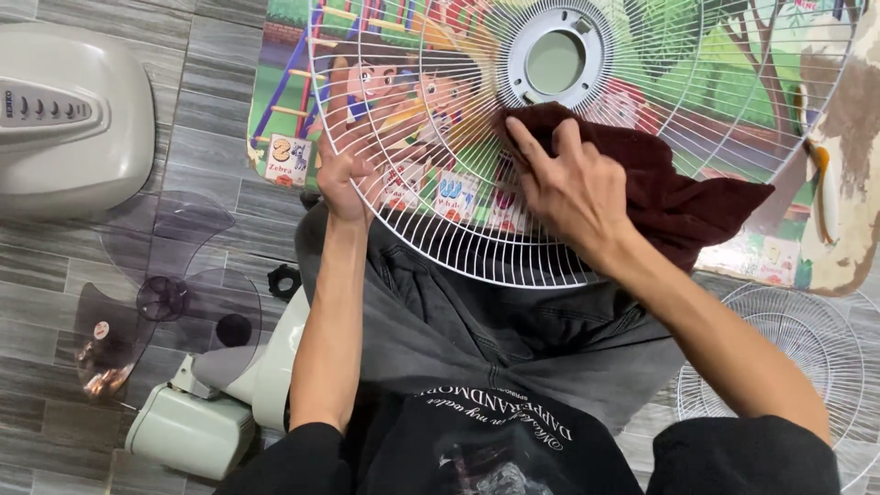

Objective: Cleaning a fan grill using a toothbrush to scrub the wires and a cloth to wipe it down.

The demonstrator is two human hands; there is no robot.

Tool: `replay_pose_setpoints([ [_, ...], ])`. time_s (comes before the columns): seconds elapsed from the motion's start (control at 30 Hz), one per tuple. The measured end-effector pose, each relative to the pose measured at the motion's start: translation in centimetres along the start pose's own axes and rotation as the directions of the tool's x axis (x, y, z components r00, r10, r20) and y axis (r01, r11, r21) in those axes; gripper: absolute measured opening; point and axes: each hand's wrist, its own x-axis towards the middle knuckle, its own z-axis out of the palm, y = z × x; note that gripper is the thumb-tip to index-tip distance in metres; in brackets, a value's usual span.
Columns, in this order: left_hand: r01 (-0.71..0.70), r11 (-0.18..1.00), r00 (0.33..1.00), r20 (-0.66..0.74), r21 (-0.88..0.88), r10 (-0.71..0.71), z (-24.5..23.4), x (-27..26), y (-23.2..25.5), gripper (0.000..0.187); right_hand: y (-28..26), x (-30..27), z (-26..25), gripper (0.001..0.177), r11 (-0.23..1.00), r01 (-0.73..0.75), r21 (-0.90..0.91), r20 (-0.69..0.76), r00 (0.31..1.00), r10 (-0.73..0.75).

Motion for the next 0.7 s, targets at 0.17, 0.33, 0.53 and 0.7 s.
replay_pose_setpoints([
  [0.17,-0.007,1.0,0.999,0.034,-0.023,0.008,1.7,-0.6,1.0,0.07,-1.3,-1.0,0.5,0.057,0.995,-0.035,0.089,0.043,0.999,0.031],
  [0.33,-0.008,1.0,0.999,0.051,-0.024,0.009,2.3,-0.8,0.8,0.073,-0.8,-1.9,0.5,0.053,0.953,0.127,0.275,0.074,0.986,-0.153],
  [0.53,-0.001,1.0,0.999,0.046,0.01,0.0,-0.7,-0.4,-0.5,0.071,-3.0,0.6,0.6,0.059,0.996,0.061,0.069,-0.013,0.998,-0.061],
  [0.7,0.017,1.0,0.995,0.098,-0.018,-0.015,-2.2,-1.1,-1.2,0.085,-2.7,1.2,1.8,0.067,0.996,-0.015,-0.083,-0.094,0.996,0.007],
])
